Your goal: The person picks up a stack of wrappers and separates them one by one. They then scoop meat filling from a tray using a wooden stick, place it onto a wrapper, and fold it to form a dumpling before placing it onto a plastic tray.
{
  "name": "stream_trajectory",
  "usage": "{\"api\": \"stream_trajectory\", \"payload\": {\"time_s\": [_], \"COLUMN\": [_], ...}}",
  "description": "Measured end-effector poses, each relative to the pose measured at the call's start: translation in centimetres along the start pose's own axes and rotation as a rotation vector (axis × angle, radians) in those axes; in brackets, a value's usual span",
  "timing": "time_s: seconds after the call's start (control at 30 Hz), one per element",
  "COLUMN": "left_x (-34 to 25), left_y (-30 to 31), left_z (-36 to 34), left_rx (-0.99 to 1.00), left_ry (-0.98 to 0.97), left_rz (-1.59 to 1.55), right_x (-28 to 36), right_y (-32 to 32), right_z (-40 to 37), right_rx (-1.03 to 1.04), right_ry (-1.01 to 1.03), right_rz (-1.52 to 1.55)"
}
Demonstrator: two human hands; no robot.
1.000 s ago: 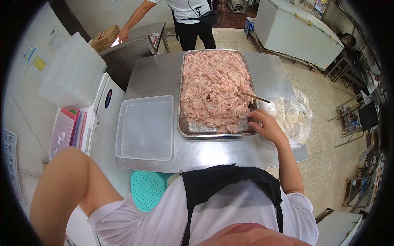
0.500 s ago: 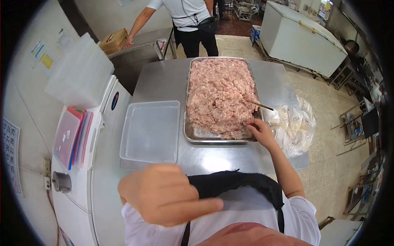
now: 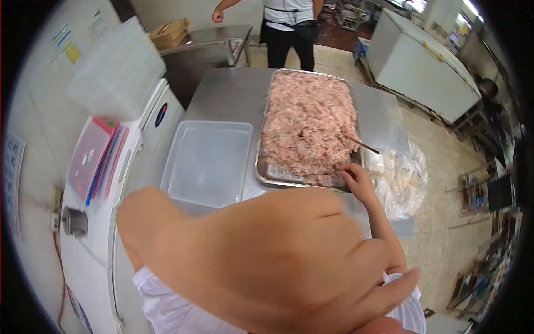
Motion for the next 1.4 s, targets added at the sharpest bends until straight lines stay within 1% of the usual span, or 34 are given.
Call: {"api": "stream_trajectory", "payload": {"time_s": [0.03,0.07,0.13,0.17,0.23,0.27,0.33,0.37,0.43,0.47,0.53,0.57,0.6,0.63,0.67,0.73,0.77,0.8,0.87,0.93,1.0,1.03,1.1,1.13,1.17,1.23,1.3,1.33,1.37,1.4], "left_x": [0.1,0.2,-0.2,-1.4,-2.8,-2.8,-2.9,-2.2,-0.6,-0.5,-0.3,-0.3,-0.2,-0.1,-0.7,-1.8,-2.1,-2.2,-1.9,-2.1,-2.2,-2.3,-2.2,-2.2,-1.7,-0.1,2.6,0.7,3.7,3.4], "left_y": [0.2,1.1,2.6,3.1,3.9,4.0,4.5,4.4,3.2,1.6,-0.2,1.6,3.3,3.8,3.6,3.9,3.9,4.2,6.6,10.6,10.9,11.0,12.4,13.4,14.1,13.4,8.9,5.6,3.2,0.3], "left_z": [0.2,0.2,-0.1,0.1,0.2,-0.1,-0.8,-0.9,-0.4,-0.6,-1.1,-0.3,1.1,1.4,1.3,0.8,0.0,-0.6,-1.6,-1.8,-3.6,-4.0,-4.8,-5.7,-6.7,-9.2,-14.1,-17.4,-17.8,-19.7], "left_rx": [-0.004,-0.003,0.272,0.274,0.343,0.343,0.255,0.252,0.202,0.198,-0.251,-0.252,0.13,0.516,0.517,0.306,0.215,0.123,0.251,0.378,-0.144,-0.146,-0.24,-0.11,-0.109,0.066,-0.09,-0.534,-0.31,-0.412], "left_ry": [-0.048,-0.064,-0.137,-0.143,0.33,0.322,0.32,0.335,0.087,0.096,0.118,0.118,0.181,0.229,0.21,0.305,0.29,0.274,0.17,0.09,-0.072,-0.081,-0.132,-0.121,-0.129,0.046,0.215,0.795,0.604,0.899], "left_rz": [0.075,0.049,0.179,0.161,0.099,0.089,0.02,0.031,-0.047,-0.05,0.032,0.031,-0.048,-0.128,-0.147,-0.024,-0.042,-0.057,-0.199,-0.226,-0.277,-0.267,-0.443,-0.522,-0.516,-0.739,-0.936,-0.435,-0.874,-0.732], "right_x": [-0.3,-0.3,0.3,0.4,0.5,0.8,0.2,0.0,0.1,0.2,0.4,0.5,0.8,1.5,2.0,2.2,2.2,1.9,1.9,1.7,1.2,1.2,1.3,1.0,1.2,2.0,2.4,2.6,2.7,2.6], "right_y": [0.6,0.6,0.5,0.4,0.4,0.5,0.2,-0.1,-0.3,-0.3,-0.9,-0.7,-0.3,-0.2,-0.1,0.2,0.2,0.1,0.3,0.1,0.0,0.0,-0.2,-0.4,-0.5,-0.8,-1.1,-1.2,-1.3,-1.4], "right_z": [-0.1,-0.1,0.2,0.1,0.4,0.6,1.0,1.3,1.7,1.6,1.4,1.4,1.1,0.9,0.8,0.7,0.7,0.8,0.8,0.6,0.8,0.8,0.7,0.7,0.7,0.3,0.0,0.0,0.0,0.0], "right_rx": [-0.03,-0.025,-0.034,-0.045,-0.03,-0.017,-0.035,-0.039,-0.046,-0.07,-0.067,-0.088,-0.103,-0.119,-0.136,-0.148,-0.13,-0.16,-0.158,-0.143,-0.166,-0.168,-0.182,-0.164,-0.169,-0.195,-0.192,-0.181,-0.171,-0.171], "right_ry": [-0.016,-0.024,-0.042,-0.057,-0.09,-0.095,-0.108,-0.116,-0.108,-0.103,-0.093,-0.088,-0.1,-0.085,-0.07,-0.096,-0.103,-0.085,-0.09,-0.096,-0.071,-0.058,-0.049,-0.072,-0.062,-0.021,-0.015,0.006,0.031,0.034], "right_rz": [-0.003,-0.019,-0.016,-0.014,-0.004,-0.056,-0.055,-0.062,-0.087,-0.102,-0.068,-0.039,-0.046,-0.095,-0.143,-0.128,-0.108,-0.085,-0.092,-0.098,-0.073,-0.075,-0.111,-0.168,-0.168,-0.258,-0.289,-0.326,-0.364,-0.361]}}
Point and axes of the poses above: each hand's wrist, its own z-axis towards the middle knuckle, its own y-axis out of the back of the hand, x = y × z, the point moved 3 cm from there along z, towards the middle knuckle, and after that the axes turned 5 degrees about -x, right-handed, at the moved point
